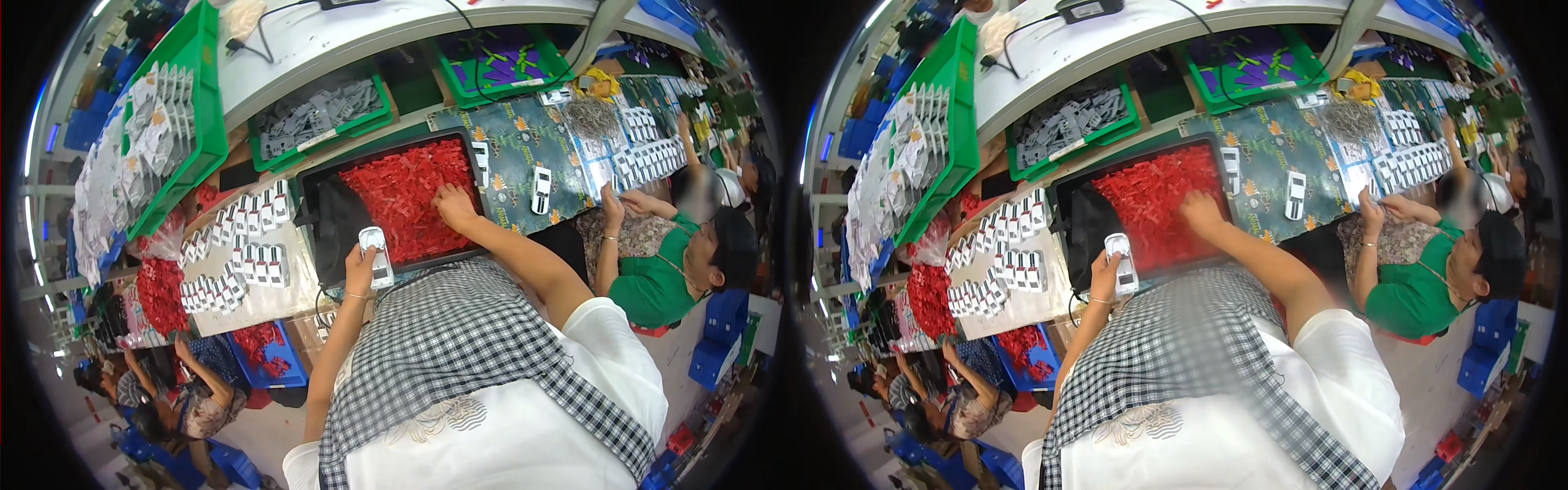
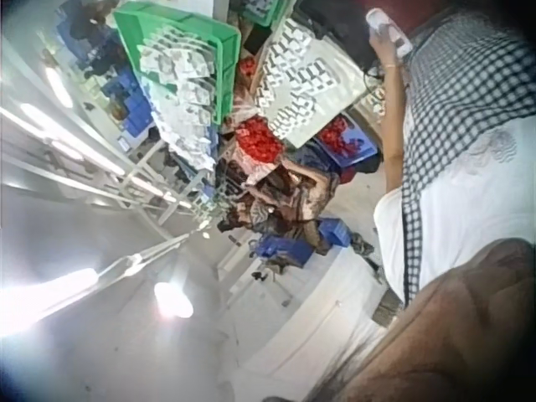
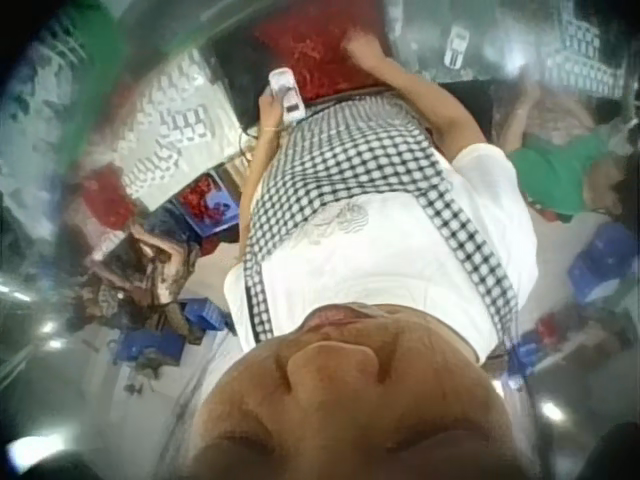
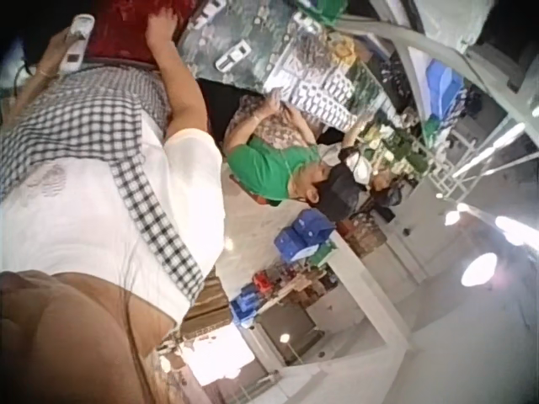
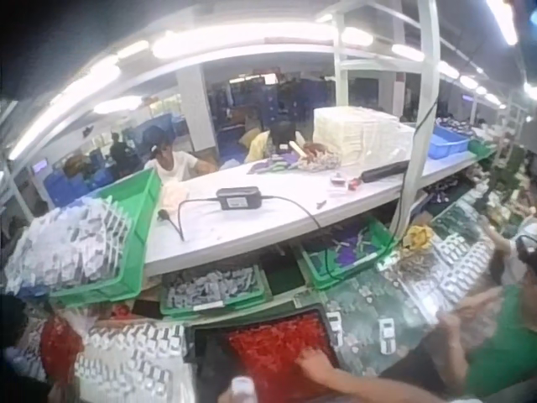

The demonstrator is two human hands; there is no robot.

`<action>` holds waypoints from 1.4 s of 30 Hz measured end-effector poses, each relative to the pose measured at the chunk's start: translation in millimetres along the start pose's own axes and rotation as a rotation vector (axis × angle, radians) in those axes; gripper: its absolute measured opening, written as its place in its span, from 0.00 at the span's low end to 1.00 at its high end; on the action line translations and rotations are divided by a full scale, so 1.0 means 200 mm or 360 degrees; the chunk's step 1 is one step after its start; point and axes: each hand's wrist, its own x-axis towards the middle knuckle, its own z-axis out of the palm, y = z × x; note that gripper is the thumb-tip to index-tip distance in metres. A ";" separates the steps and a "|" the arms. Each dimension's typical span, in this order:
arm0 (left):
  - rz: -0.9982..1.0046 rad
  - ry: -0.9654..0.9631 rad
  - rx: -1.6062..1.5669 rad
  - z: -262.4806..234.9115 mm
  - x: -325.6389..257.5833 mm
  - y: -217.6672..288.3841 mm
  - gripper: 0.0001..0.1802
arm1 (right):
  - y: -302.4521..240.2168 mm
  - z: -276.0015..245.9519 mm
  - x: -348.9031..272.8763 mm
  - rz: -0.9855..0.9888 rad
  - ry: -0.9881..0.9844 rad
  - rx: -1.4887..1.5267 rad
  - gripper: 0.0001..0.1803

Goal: Assembling small plastic components at a factory workstation.

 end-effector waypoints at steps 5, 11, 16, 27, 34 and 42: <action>-0.0353 0.0029 -0.0982 0.05 -0.02 0.06 0.13 | -0.04 -0.07 0.03 -0.0035 0.0028 -0.0044 0.05; -0.0373 -0.0147 -0.1121 0.10 0.01 0.18 0.20 | -0.37 -0.57 0.01 -0.0153 0.0532 0.1027 0.06; -0.0248 -0.0270 -0.0945 0.19 0.00 0.38 0.14 | -0.49 -0.65 -0.02 -0.0299 0.0462 0.0759 0.07; -0.0197 -0.0434 -0.0781 0.29 0.01 0.37 0.12 | -0.48 -0.64 -0.10 -0.0165 0.0553 0.0554 0.07; -0.0222 -0.0343 -0.0877 0.31 -0.02 0.42 0.13 | -0.49 -0.65 -0.11 -0.0027 0.0681 0.0604 0.08; 0.0033 -0.0446 -0.0678 0.27 -0.04 0.41 0.11 | -0.51 -0.68 -0.10 0.0078 0.0688 0.0957 0.20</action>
